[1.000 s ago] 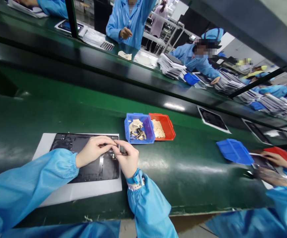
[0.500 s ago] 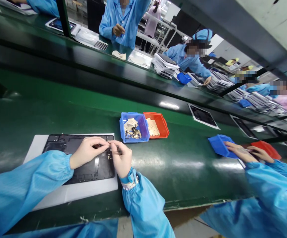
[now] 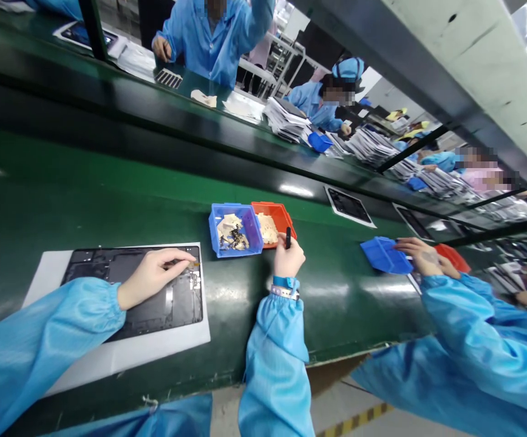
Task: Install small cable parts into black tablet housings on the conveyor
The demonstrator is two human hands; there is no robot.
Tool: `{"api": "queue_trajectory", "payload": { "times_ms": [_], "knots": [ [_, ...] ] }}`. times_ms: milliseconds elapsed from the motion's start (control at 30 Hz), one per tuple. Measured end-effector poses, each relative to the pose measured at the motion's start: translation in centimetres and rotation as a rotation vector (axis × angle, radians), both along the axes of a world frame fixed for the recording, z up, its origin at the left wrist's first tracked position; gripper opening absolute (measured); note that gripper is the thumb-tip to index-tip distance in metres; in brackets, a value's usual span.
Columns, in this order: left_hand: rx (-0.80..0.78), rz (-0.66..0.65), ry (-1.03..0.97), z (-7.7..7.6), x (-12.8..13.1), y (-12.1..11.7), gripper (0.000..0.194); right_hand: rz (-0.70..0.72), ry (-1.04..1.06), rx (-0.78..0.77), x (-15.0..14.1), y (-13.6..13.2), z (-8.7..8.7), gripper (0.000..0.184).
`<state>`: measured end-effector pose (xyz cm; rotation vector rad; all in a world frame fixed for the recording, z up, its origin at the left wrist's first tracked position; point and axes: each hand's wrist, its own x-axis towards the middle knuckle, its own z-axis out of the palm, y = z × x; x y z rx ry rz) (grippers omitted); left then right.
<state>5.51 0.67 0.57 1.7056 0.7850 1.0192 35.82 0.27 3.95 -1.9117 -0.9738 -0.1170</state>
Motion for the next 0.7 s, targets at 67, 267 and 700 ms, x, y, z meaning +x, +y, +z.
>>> {"api": "queue_trajectory", "payload": {
  "times_ms": [67, 267, 700],
  "knots": [
    [-0.011, 0.011, -0.01, 0.1, 0.0, -0.1, 0.016, 0.032, -0.02, 0.017, -1.7, -0.7, 0.4, 0.024],
    [0.016, 0.007, -0.046, 0.4, 0.2, -0.3, 0.006, 0.654, 0.091, -0.061, -11.1, -3.1, 1.5, 0.019],
    [0.476, 0.093, 0.13, 0.8, -0.3, 0.4, 0.009, 0.946, 0.214, -0.16, -14.1, -3.9, 0.2, 0.008]
  ]
}}
